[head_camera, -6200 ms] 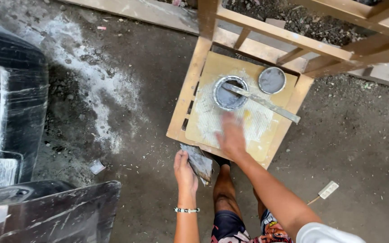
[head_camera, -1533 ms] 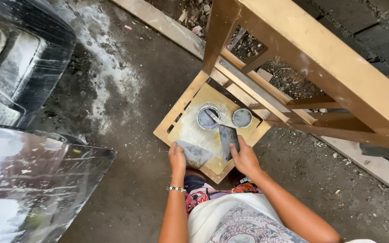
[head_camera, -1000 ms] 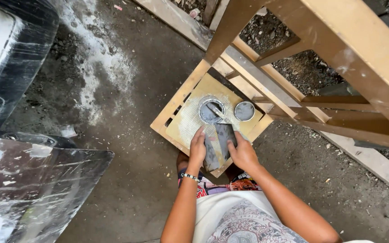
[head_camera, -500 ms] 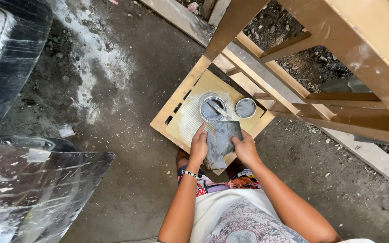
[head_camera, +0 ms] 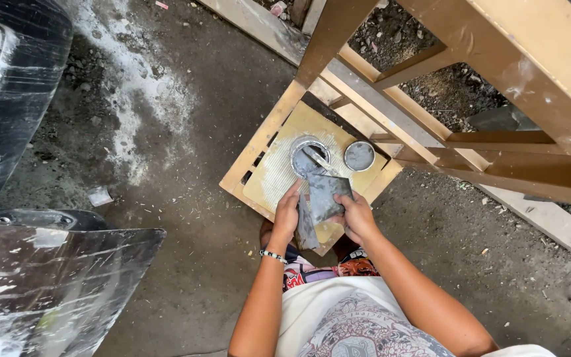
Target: The person applies a gray body filler to the front bumper of a car using a triangular putty knife, smoothing the surface. They then return to a wooden chair to mix more filler in a metal can using a smaller tool and the putty knife.
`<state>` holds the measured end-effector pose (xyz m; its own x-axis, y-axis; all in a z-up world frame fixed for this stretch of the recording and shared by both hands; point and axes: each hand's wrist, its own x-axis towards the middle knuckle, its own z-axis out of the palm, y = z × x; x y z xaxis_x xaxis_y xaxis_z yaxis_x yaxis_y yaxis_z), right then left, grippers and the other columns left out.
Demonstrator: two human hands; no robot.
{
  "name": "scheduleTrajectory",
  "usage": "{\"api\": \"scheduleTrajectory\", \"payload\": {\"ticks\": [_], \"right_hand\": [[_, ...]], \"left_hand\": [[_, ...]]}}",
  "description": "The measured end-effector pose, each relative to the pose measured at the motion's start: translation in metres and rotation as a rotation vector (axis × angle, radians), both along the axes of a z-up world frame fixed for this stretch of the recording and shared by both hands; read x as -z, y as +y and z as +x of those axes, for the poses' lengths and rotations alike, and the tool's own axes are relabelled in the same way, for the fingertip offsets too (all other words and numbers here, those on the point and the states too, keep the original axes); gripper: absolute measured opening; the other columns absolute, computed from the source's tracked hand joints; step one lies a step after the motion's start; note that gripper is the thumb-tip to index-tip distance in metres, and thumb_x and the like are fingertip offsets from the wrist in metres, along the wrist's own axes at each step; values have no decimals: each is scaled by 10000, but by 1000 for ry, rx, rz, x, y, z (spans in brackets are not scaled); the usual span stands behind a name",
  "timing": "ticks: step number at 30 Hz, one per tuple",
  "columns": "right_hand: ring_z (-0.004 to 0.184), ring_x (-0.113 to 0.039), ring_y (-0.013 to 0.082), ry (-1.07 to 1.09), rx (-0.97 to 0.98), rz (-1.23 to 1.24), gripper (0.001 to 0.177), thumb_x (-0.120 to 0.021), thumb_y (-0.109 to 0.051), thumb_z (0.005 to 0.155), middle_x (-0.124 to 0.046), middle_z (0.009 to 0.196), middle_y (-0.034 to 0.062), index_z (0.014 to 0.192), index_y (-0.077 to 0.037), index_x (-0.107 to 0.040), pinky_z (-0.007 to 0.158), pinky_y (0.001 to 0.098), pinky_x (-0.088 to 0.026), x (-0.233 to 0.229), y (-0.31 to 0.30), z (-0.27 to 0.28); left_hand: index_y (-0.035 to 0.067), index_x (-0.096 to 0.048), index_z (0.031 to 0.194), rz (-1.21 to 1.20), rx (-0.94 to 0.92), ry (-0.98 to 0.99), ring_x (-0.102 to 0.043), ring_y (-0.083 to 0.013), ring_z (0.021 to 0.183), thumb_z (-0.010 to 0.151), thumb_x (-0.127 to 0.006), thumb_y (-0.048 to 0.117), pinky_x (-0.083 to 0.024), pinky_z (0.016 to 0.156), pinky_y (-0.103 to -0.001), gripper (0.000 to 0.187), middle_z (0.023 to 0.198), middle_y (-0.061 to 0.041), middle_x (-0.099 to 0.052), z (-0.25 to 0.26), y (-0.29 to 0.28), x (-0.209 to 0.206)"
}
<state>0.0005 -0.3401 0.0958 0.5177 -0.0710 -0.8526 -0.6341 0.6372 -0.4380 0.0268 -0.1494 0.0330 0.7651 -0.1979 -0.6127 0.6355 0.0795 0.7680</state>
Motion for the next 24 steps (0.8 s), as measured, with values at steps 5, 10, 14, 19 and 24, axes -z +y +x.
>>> {"api": "scheduleTrajectory", "payload": {"ticks": [5,10,14,19,24], "right_hand": [[745,-713,219,-12,-61,-120,249,-565,-104,973,-709,980,128,1168,43,-612,576,355,-618,-6,-4,4],[730,-699,203,-9,-340,-421,282,-605,-136,963,-731,929,138,1182,37,-641,610,339,-598,-12,-5,2],[743,-681,181,-25,-350,-350,309,-611,-128,949,-719,937,122,1209,35,-642,640,338,-591,4,-3,-4],[749,-695,183,14,-302,-281,298,-610,-122,936,-728,954,106,1192,29,-640,621,341,-588,-3,1,5],[746,-695,175,2,-207,-200,279,-596,-122,942,-721,965,102,1177,21,-644,595,337,-585,-9,2,12]], "left_hand": [[56,-499,1526,-83,-8,101,-638,-186,1063,1056,-379,140,-434,1029,-293,492,1132,-163,-750,6,-3,-17],[52,-488,1529,-46,24,74,-631,-166,1035,1063,-373,160,-427,1025,-273,492,1061,-147,-775,7,-2,-22],[27,-501,1508,10,44,-13,-581,-205,1202,1049,-398,131,-401,1076,-293,482,1298,-179,-672,4,-1,-18],[2,-525,1469,86,124,-73,-516,-229,1389,1006,-409,101,-361,1145,-289,488,1522,-166,-559,21,-6,-34],[51,-510,1492,137,205,-52,-478,-223,1418,1009,-415,119,-355,1143,-287,496,1546,-144,-508,44,-9,-54]]}}
